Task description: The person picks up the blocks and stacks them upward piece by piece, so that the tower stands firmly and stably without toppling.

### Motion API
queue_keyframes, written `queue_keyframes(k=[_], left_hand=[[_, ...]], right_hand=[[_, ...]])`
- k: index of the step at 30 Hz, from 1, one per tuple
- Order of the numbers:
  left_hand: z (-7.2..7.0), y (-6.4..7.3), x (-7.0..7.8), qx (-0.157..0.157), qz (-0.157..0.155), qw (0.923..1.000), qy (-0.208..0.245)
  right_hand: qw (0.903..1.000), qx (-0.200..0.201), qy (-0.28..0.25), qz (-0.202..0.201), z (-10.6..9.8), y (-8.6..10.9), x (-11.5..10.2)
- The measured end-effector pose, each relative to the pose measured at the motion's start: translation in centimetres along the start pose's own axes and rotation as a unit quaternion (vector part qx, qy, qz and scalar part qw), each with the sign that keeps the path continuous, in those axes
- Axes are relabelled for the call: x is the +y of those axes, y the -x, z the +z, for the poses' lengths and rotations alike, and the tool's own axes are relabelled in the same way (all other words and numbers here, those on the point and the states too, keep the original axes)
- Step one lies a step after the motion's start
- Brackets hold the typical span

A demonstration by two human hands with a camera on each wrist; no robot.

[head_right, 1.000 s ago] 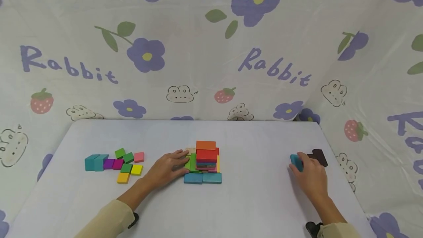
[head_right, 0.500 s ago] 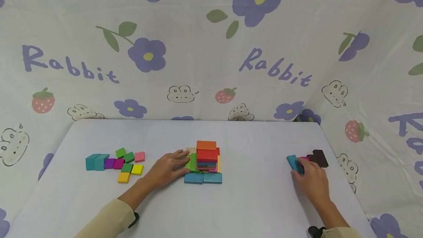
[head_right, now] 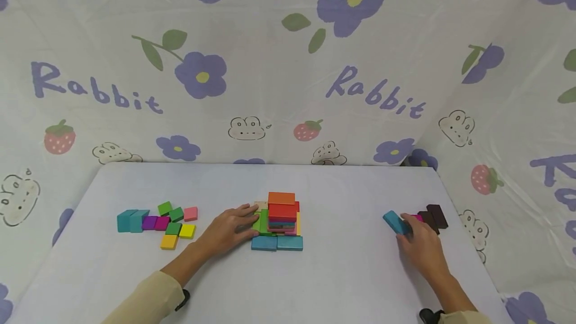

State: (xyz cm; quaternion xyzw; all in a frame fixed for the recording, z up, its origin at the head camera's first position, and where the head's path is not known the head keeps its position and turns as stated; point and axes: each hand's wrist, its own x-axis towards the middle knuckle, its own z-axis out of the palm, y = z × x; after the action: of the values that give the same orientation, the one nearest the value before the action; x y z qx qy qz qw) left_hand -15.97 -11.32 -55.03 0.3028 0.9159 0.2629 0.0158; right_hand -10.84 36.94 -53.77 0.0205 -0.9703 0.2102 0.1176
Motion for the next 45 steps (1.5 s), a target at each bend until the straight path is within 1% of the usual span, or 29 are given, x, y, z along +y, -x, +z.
queue_keyframes(k=[5,7,12,14,21,26,30,37,40,45], left_hand=[[0.0,0.0,0.0,-0.002,-0.003,1.0,0.002],[0.0,0.0,0.0,-0.002,-0.004,1.0,0.001],[0.1,0.0,0.0,-0.001,-0.004,1.0,0.0],[0.1,0.0,0.0,0.0,-0.004,1.0,-0.001],[-0.1,0.0,0.0,-0.001,-0.006,1.0,0.006],[0.0,0.1,-0.2,0.001,-0.004,1.0,0.008],[0.0,0.1,-0.2,0.004,-0.001,0.9999,0.012],[0.0,0.1,-0.2,-0.001,-0.002,0.9999,0.012],[0.0,0.1,-0.2,-0.003,-0.004,0.9999,0.012],[0.0,0.1,-0.3,0.002,0.0,0.9999,0.012]], right_hand=[[0.999,0.016,-0.039,-0.015,0.0,-0.8,-1.6],[0.9979,0.024,-0.053,-0.03,0.0,-1.3,-2.6],[0.9931,0.043,-0.071,-0.083,0.1,-2.9,-5.5],[0.991,0.041,-0.081,-0.098,0.1,-3.5,-6.9],[0.9851,0.026,-0.11,-0.13,0.1,-5.5,-12.3],[0.9796,0.012,-0.131,-0.152,0.4,-6.3,-15.9],[0.9768,-0.005,-0.137,-0.164,0.9,-6.6,-18.1],[0.9684,-0.026,-0.148,-0.199,1.7,-6.5,-20.1],[0.9657,-0.034,-0.147,-0.211,2.0,-6.5,-20.6],[0.9621,-0.046,-0.153,-0.221,2.5,-6.5,-21.1]])
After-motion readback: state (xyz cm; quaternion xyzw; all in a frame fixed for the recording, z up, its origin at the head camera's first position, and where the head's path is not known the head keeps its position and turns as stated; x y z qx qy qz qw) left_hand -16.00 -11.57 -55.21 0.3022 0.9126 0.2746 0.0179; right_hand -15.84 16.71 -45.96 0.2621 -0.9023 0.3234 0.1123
